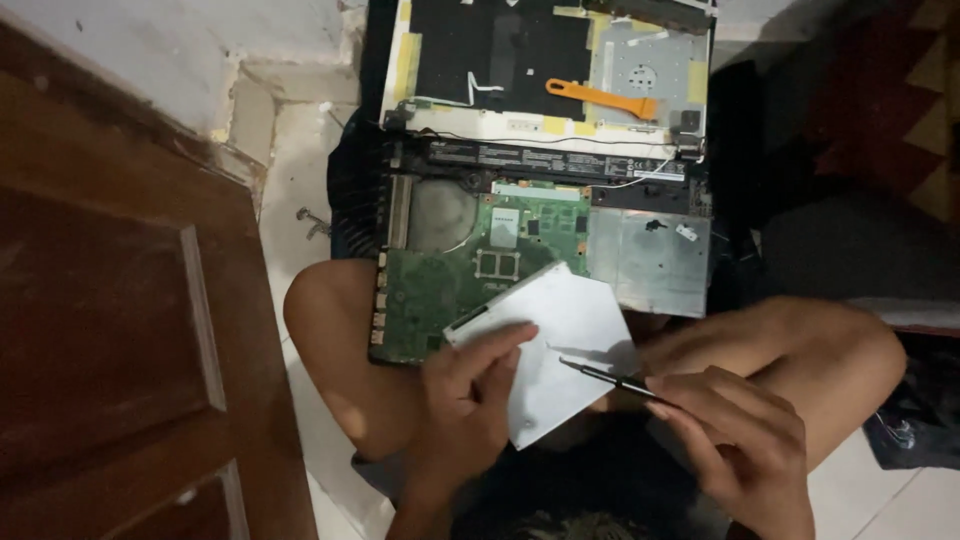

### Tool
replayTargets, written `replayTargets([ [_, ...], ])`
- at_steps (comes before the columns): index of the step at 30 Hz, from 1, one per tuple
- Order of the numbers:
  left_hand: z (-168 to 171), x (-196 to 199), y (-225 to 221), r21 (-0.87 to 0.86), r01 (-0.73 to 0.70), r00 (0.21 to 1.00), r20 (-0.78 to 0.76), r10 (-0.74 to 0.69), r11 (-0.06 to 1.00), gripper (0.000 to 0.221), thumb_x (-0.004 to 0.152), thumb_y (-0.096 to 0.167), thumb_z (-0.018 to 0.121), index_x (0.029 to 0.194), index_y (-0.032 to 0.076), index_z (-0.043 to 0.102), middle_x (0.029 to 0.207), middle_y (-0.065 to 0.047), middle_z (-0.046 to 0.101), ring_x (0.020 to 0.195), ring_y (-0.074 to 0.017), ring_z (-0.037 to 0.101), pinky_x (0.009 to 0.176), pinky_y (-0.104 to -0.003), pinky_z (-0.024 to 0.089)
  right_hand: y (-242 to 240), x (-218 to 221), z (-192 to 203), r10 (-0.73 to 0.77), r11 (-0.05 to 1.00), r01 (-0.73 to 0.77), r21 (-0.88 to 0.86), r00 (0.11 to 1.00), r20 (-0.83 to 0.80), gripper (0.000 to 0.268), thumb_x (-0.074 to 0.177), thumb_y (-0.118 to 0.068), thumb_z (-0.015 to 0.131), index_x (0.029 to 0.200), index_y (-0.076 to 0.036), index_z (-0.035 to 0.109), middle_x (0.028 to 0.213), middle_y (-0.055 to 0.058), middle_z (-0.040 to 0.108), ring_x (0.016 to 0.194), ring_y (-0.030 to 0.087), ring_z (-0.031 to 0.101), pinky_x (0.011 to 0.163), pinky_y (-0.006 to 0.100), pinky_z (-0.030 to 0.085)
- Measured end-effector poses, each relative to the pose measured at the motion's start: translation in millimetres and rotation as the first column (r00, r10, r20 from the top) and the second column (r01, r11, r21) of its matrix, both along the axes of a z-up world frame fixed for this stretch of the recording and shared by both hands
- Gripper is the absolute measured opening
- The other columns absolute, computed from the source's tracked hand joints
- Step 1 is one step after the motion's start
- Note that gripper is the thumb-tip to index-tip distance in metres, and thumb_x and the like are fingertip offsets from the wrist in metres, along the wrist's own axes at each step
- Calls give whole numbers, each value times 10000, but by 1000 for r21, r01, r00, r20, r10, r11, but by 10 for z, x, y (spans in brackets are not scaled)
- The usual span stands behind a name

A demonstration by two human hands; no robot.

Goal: The person is disassembling a laptop, removing screws with a screwdriver and extracting the optical drive and other internal components.

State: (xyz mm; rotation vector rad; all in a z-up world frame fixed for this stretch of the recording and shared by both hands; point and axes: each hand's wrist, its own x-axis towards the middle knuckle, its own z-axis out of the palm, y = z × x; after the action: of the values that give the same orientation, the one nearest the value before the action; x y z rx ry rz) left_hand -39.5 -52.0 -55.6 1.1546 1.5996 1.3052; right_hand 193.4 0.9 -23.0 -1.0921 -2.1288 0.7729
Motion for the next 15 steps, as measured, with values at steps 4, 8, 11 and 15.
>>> replayTargets([
  [4,2,40,-18,60,59,997,49,-62,996,276,982,249,629,1146,88,782,972,-39,810,473,-55,374,440,-279,347,-28,59,-44,42,994,-43,103,999,11,102,871,-83,702,943,-20,736,924,78,775,735,205,727,718,313,568],
  [8,15,53,-16,26,99,995,26,-100,995,291,973,332,622,1121,135,776,1101,-57,810,1037,-245,789,900,-402,655,-6,79,-64,101,988,-98,121,995,-22,109,881,-86,677,955,-23,727,936,103,773,732,210,734,717,308,564],
  [11,10,79,-22,49,71,997,-22,-70,996,234,928,326,691,1031,147,800,1010,-16,823,950,-211,789,854,-362,601,-22,36,-9,92,991,-89,99,996,-23,128,879,-90,681,977,-19,722,911,107,764,649,202,671,640,294,522],
  [15,-58,103,-17,74,74,997,-18,-73,995,184,945,253,701,966,95,793,940,-29,816,885,-185,780,809,-337,602,-50,-13,37,54,994,-51,96,998,-30,135,859,-66,711,987,-28,733,898,102,762,635,199,648,641,299,514],
])
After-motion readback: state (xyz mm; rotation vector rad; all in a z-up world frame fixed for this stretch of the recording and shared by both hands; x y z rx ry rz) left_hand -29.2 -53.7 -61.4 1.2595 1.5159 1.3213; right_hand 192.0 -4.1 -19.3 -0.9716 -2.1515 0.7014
